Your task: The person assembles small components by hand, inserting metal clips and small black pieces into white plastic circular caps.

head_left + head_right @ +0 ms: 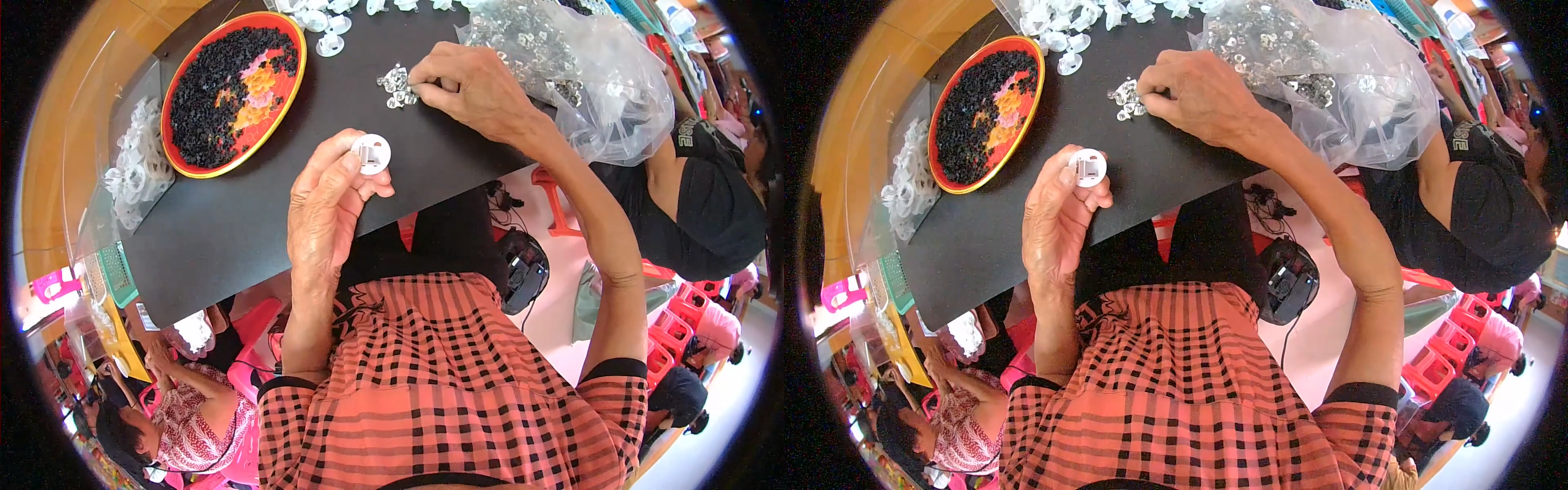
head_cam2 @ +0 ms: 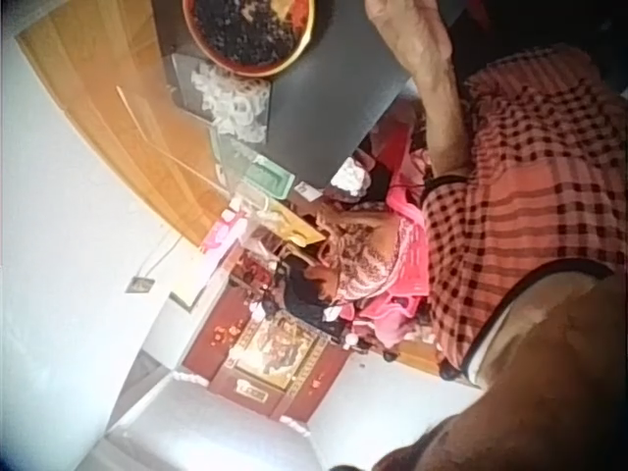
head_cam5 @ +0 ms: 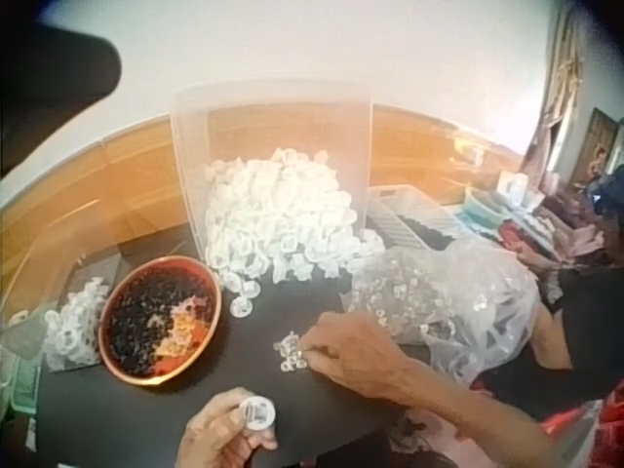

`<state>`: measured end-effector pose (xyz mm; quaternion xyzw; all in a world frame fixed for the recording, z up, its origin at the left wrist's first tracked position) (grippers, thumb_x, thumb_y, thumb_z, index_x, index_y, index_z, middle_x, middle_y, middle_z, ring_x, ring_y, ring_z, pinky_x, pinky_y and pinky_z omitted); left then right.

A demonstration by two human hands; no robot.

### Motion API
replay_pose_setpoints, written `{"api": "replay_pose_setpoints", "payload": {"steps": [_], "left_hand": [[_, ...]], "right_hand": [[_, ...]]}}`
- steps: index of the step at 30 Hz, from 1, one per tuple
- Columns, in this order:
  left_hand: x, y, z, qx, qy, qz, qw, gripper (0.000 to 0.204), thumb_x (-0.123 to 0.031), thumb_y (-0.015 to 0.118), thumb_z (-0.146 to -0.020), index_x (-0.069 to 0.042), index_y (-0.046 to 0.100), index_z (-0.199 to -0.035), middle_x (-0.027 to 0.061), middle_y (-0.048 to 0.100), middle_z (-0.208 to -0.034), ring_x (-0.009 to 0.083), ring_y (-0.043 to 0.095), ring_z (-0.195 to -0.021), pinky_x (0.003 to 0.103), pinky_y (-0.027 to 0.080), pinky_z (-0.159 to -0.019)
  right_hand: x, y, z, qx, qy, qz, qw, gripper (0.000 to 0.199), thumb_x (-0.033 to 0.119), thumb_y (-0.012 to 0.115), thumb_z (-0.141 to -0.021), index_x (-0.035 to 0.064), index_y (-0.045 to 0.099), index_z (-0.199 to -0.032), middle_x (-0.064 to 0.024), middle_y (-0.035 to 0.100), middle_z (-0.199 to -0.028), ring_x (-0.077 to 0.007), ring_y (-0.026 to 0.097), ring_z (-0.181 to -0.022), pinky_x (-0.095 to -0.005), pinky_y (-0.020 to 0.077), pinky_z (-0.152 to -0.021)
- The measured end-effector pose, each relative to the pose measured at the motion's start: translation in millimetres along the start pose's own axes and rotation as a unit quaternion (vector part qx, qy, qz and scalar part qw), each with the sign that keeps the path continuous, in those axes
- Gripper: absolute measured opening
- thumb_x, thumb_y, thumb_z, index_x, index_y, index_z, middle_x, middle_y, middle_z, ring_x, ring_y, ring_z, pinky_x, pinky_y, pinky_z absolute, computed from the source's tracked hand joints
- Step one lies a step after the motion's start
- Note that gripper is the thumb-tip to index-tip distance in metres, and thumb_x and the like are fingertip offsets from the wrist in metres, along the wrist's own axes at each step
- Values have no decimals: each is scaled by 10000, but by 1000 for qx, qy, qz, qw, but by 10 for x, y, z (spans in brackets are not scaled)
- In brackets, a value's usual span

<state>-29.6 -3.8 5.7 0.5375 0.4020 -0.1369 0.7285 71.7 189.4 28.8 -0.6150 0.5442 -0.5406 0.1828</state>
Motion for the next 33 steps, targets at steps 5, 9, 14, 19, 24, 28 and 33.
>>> {"api": "replay_pose_setpoints", "payload": {"steps": [5,9,14,19,24,28,33], "left_hand": [[1,-13,-4,7,4,-7,1000,287,-120,521,-924,58,531,-1149,141,607,-949,194,611,-800,343,522,-709],[-2,-16,-14,15,6,-10,1000,297,-130,526,-924,59,528,-1153,142,607,-945,192,606,-793,341,516,-705],[4,-23,-15,12,2,-11,1000,301,-138,525,-927,57,527,-1156,140,607,-941,193,604,-790,342,513,-705],[8,-23,-13,8,1,-10,1000,299,-137,528,-926,54,528,-1156,137,610,-940,195,607,-789,342,515,-705],[15,-39,-6,9,0,-6,1000,293,-134,531,-924,48,532,-1153,137,612,-944,196,611,-795,345,520,-706],[18,-33,-13,12,2,-2,1000,288,-133,532,-924,46,534,-1150,137,613,-945,198,612,-795,346,521,-704],[25,-41,-21,14,4,-3,1000,279,-133,533,-923,44,543,-1138,136,614,-948,195,614,-789,342,523,-703]], "right_hand": [[-36,-22,30,12,13,10,1000,110,165,614,-752,64,648,-775,-117,608,-736,-302,597,-657,-381,472,-600],[-20,-110,92,23,89,-33,995,115,166,612,-755,58,647,-774,-121,612,-726,-294,602,-651,-368,475,-598],[26,-187,71,33,55,-98,993,97,98,601,-754,51,645,-827,-122,606,-747,-295,599,-655,-367,478,-614],[-42,-93,65,40,-77,-34,996,85,43,597,-752,37,621,-833,-101,586,-753,-264,577,-658,-343,463,-612],[-22,-104,58,65,-70,-28,995,69,22,599,-759,17,597,-829,-85,579,-756,-234,566,-668,-323,454,-613],[-19,-103,61,57,-103,-25,993,116,17,591,-755,26,608,-870,-93,579,-765,-262,576,-691,-341,464,-633],[-54,-100,46,71,-125,-9,990,142,16,588,-754,35,620,-891,-93,583,-797,-272,584,-716,-354,470,-653]]}}
Point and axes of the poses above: each hand's wrist, its own z-axis away from the middle knuckle, its own y-axis out of the palm, x = y × z, the point moved 2 cm from there along -z, towards the middle knuckle
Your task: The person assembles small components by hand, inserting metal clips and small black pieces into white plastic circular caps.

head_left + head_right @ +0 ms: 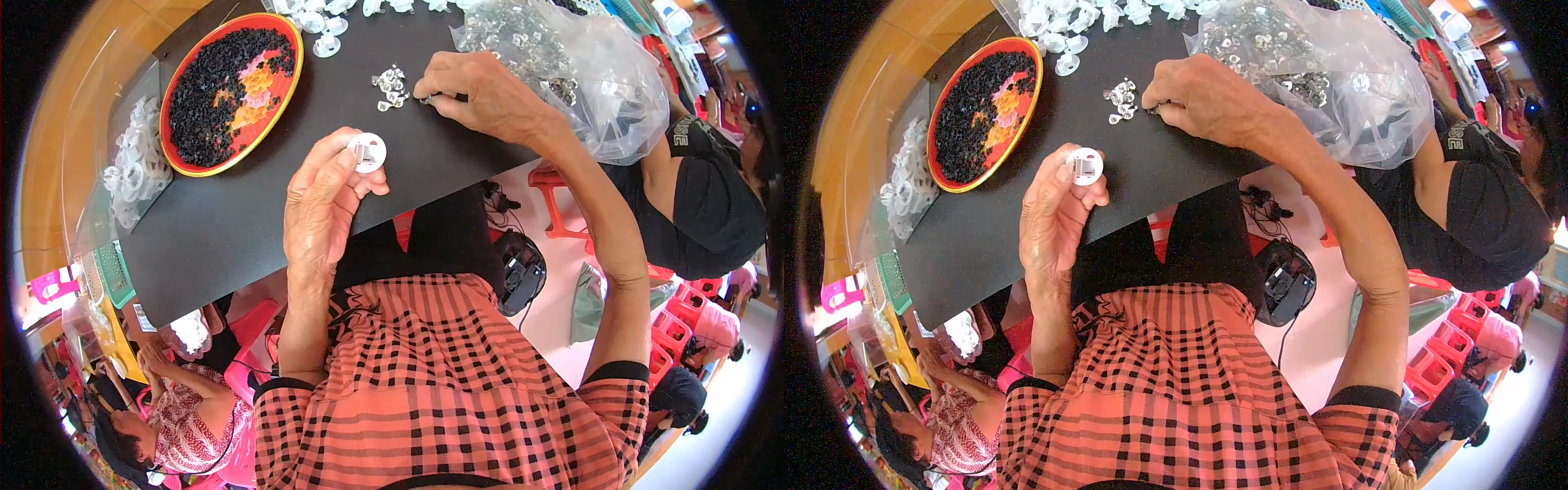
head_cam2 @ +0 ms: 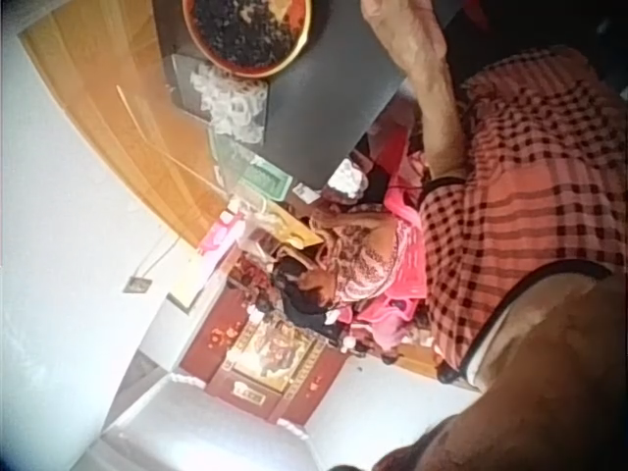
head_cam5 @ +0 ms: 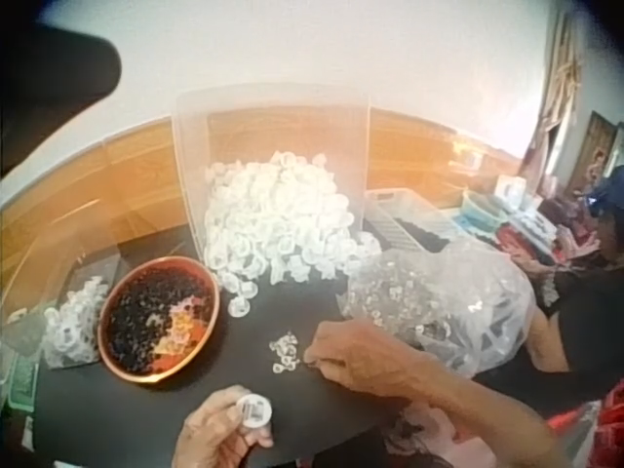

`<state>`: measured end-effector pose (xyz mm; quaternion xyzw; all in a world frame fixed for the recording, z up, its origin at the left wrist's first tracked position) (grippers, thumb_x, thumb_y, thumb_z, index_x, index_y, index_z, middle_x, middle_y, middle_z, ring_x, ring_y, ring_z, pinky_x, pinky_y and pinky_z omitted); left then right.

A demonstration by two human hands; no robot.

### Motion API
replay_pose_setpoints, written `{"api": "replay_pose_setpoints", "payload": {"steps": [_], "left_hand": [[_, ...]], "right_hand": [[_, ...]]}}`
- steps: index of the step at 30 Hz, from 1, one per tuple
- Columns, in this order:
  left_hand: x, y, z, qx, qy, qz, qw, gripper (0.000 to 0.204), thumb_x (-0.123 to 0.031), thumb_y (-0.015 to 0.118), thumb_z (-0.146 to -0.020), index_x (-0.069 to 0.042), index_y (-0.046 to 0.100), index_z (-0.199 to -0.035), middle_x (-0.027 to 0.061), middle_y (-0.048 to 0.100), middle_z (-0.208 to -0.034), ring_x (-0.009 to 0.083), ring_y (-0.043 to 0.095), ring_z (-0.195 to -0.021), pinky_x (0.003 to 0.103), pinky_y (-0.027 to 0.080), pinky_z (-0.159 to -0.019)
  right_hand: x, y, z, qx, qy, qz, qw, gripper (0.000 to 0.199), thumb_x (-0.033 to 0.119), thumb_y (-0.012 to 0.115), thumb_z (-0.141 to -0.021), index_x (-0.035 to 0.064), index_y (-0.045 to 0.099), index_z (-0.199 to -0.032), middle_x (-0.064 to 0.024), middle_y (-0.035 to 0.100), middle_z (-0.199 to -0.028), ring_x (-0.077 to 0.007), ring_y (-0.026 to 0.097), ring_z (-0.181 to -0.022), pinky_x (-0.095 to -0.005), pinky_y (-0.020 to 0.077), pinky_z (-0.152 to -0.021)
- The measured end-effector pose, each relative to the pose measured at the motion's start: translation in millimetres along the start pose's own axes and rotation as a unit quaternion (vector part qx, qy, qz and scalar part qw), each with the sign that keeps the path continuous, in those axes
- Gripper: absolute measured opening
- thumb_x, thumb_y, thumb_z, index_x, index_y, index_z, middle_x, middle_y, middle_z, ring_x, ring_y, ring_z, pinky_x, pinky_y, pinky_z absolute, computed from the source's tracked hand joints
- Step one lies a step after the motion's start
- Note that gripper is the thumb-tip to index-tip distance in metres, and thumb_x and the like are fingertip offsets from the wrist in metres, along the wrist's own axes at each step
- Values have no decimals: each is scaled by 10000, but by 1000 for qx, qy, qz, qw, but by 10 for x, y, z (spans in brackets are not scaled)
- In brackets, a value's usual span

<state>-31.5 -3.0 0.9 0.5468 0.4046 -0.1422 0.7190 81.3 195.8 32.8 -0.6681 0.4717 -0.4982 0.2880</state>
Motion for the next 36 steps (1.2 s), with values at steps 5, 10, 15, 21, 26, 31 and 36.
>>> {"api": "replay_pose_setpoints", "payload": {"steps": [5,10,15,21,26,31,36], "left_hand": [[-1,7,-5,0,0,-3,1000,276,-130,531,-924,47,544,-1135,135,615,-950,191,614,-788,339,523,-703],[-2,2,-1,4,3,-7,1000,275,-126,526,-926,49,542,-1137,132,615,-950,189,616,-789,338,525,-705],[-5,30,-3,-4,1,-2,1000,278,-123,521,-928,48,534,-1147,138,617,-961,190,624,-803,344,532,-723],[46,26,-44,-11,0,16,1000,295,-124,521,-929,51,515,-1167,156,620,-1012,218,644,-846,369,540,-763],[68,64,-78,-9,-5,7,1000,282,-108,503,-936,53,514,-1168,155,619,-1022,220,644,-855,366,540,-772],[90,75,-107,-2,0,-7,1000,273,-98,468,-950,55,512,-1172,149,619,-1023,215,640,-874,363,536,-789],[118,101,-118,19,4,-1,1000,281,-96,449,-956,63,508,-1179,139,609,-1043,205,631,-900,353,529,-807]], "right_hand": [[-23,16,0,-11,-13,-18,1000,116,7,595,-744,27,614,-857,-85,593,-807,-258,583,-701,-345,470,-642],[23,17,17,-30,14,-30,999,97,4,599,-734,28,611,-827,-75,585,-762,-222,571,-641,-312,459,-592],[89,14,56,-49,55,-51,996,77,24,614,-736,30,624,-813,-39,583,-689,-139,545,-582,-267,438,-558],[281,-32,1,-52,187,-196,961,75,63,638,-755,11,635,-809,20,580,-647,-29,489,-595,-212,422,-568],[264,5,39,-48,247,-329,910,56,24,607,-801,-12,641,-827,32,598,-700,-12,519,-653,-181,425,-598],[446,-34,-41,-42,230,-397,888,100,68,636,-772,-16,664,-818,7,633,-709,-32,548,-682,-207,453,-623],[598,17,-65,-47,231,-384,893,107,75,628,-768,-20,660,-805,-28,645,-683,-50,570,-646,-223,467,-597]]}}
Point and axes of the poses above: each hand's wrist, its own z-axis away from the middle knuckle, its own y-axis out of the palm, x = y × z, the point moved 2 cm from there along -z, towards the middle knuckle
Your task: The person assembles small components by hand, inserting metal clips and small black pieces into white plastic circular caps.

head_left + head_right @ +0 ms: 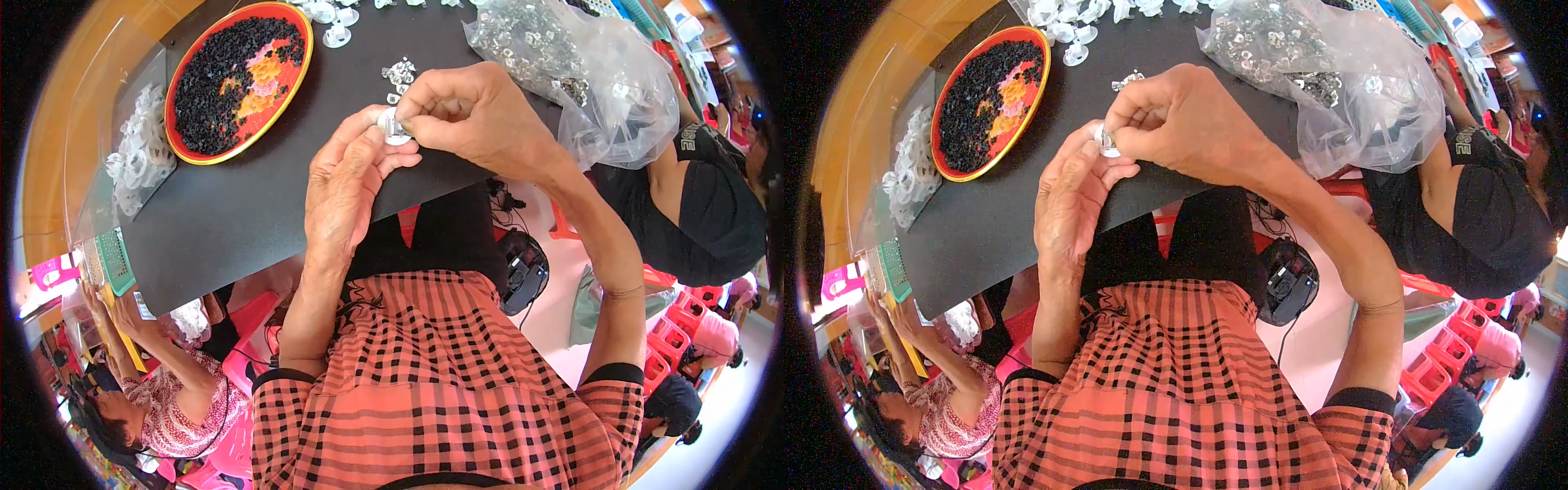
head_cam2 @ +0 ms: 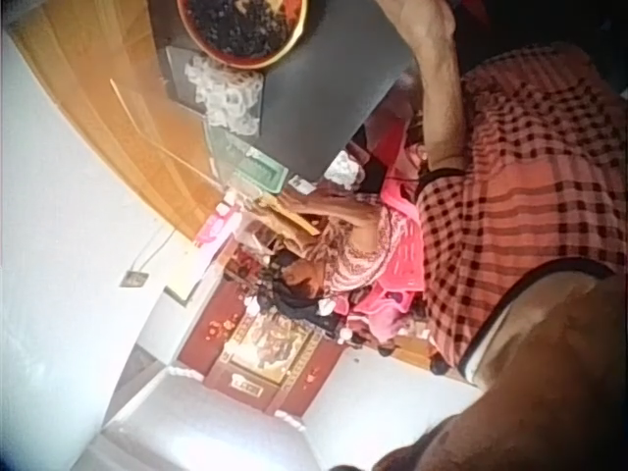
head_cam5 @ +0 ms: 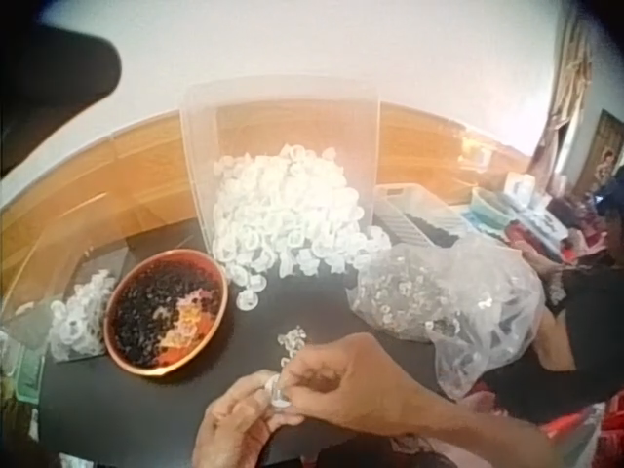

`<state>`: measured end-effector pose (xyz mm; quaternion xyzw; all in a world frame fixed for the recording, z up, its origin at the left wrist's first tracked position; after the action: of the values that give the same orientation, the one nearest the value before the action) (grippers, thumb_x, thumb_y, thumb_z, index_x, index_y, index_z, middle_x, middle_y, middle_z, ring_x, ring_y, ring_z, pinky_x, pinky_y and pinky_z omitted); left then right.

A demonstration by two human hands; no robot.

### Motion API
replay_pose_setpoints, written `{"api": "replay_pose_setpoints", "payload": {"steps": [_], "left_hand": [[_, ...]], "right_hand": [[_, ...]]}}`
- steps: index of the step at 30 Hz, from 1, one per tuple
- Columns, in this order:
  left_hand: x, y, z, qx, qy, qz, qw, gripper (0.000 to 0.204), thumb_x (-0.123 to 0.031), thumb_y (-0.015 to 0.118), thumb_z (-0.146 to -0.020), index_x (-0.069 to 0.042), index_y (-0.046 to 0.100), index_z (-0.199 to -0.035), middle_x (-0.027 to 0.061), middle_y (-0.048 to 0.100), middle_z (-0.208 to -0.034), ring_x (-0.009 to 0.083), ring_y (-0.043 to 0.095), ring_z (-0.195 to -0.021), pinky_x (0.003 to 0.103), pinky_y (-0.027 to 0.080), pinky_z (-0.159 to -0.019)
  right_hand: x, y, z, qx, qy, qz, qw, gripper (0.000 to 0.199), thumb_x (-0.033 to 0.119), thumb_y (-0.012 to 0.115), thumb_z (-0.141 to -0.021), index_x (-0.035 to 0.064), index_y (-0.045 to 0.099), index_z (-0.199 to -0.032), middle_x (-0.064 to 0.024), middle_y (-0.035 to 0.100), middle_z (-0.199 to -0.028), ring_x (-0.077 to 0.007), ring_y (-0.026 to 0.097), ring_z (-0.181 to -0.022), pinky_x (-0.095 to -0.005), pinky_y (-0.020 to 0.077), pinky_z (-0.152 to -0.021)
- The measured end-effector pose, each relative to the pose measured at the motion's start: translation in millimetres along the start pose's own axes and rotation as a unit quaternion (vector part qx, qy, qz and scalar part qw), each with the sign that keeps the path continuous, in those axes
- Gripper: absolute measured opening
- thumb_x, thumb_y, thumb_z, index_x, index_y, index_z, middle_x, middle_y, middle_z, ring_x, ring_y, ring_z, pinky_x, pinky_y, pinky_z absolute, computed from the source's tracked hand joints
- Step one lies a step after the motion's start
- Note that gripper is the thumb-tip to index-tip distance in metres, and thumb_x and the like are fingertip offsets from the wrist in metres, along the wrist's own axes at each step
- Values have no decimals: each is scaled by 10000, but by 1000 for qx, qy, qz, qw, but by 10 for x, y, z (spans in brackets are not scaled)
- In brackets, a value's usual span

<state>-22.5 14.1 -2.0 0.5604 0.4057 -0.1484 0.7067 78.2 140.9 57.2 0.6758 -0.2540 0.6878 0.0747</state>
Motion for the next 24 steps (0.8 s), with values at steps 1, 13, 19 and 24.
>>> {"api": "replay_pose_setpoints", "payload": {"steps": [1,13,19,24], "left_hand": [[2,11,3,-1,0,0,1000,281,-96,449,-956,63,508,-1179,139,609,-1043,205,631,-900,353,529,-807],[-3,61,14,-15,-9,-28,999,268,-70,509,-927,49,528,-1167,110,602,-1053,170,613,-899,307,520,-791],[23,56,19,-33,5,-46,998,255,-55,519,-919,45,537,-1152,112,620,-985,162,622,-786,305,530,-732],[16,29,16,-19,7,-11,1000,246,-85,485,-940,45,541,-1142,123,622,-972,173,626,-774,314,533,-706]], "right_hand": [[11,10,6,-9,-8,46,999,112,80,625,-761,-22,655,-796,-61,646,-665,-74,592,-623,-237,477,-586],[59,104,66,-56,-18,130,990,105,78,609,-721,-22,629,-747,-150,629,-618,-179,652,-575,-286,505,-564],[86,132,98,-64,-27,155,986,95,76,627,-725,-14,620,-756,-131,625,-621,-172,640,-561,-287,494,-533],[15,116,158,-45,-68,132,988,70,23,629,-763,18,630,-833,-15,583,-673,-49,499,-549,-216,401,-497]]}}
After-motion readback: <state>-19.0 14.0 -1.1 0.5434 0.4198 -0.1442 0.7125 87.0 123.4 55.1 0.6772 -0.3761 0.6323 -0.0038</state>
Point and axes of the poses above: each hand's wrist, its own z-axis away from the middle knuckle, its own y-axis out of the palm, x = y × z, the point moved 2 cm from there along -z, towards the middle knuckle
